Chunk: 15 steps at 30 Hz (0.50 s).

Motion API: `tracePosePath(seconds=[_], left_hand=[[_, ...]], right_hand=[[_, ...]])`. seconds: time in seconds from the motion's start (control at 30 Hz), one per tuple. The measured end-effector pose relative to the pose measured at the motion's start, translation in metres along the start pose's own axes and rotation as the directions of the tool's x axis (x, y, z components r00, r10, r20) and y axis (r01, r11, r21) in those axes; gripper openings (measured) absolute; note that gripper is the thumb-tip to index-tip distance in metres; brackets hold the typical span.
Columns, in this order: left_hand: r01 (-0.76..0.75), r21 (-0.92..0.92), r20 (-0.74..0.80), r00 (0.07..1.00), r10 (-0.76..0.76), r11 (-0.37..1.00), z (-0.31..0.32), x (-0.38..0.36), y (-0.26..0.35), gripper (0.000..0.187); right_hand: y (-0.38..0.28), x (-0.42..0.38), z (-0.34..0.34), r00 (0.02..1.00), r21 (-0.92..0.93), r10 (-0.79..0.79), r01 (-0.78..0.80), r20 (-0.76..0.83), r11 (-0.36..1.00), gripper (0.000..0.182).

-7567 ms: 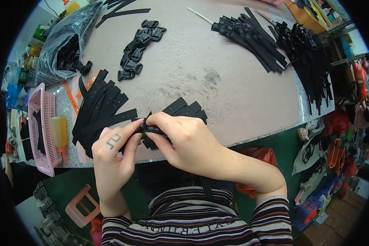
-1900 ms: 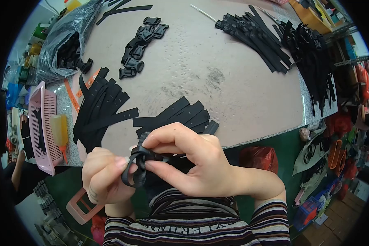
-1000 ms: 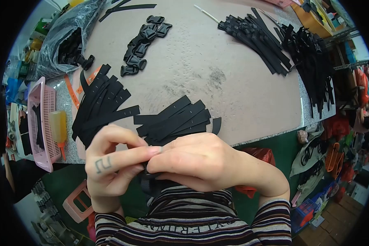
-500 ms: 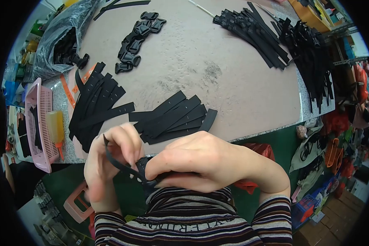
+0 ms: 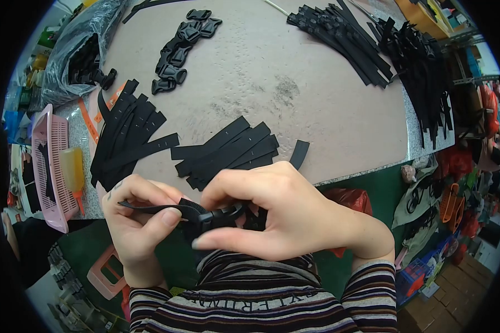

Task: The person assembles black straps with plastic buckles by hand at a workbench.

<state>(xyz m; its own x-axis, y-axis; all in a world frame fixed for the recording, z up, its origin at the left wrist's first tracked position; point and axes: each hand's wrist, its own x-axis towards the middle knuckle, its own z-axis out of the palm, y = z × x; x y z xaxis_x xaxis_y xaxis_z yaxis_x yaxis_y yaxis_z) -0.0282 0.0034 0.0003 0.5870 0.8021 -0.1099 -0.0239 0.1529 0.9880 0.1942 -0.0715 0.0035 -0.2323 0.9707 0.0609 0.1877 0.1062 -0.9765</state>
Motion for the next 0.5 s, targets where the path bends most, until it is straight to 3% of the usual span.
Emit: tracePosePath(seconds=[0.27,0.5], left_hand=[[0.132,-0.174,0.028,0.991,-0.129,0.976,-0.0030,0.0030,0.0017,0.014],[0.048,-0.091,0.005,0.999,-0.047,0.995,-0.0025,0.0011,-0.0038,0.017]], right_hand=[[0.0042,-0.0001,0.0056,0.997,0.037,-0.075,0.076,-0.033,0.996,0.018],[0.0050,-0.0010,0.0060,0.997,0.047,-0.078,0.079,-0.020,0.996,0.018]])
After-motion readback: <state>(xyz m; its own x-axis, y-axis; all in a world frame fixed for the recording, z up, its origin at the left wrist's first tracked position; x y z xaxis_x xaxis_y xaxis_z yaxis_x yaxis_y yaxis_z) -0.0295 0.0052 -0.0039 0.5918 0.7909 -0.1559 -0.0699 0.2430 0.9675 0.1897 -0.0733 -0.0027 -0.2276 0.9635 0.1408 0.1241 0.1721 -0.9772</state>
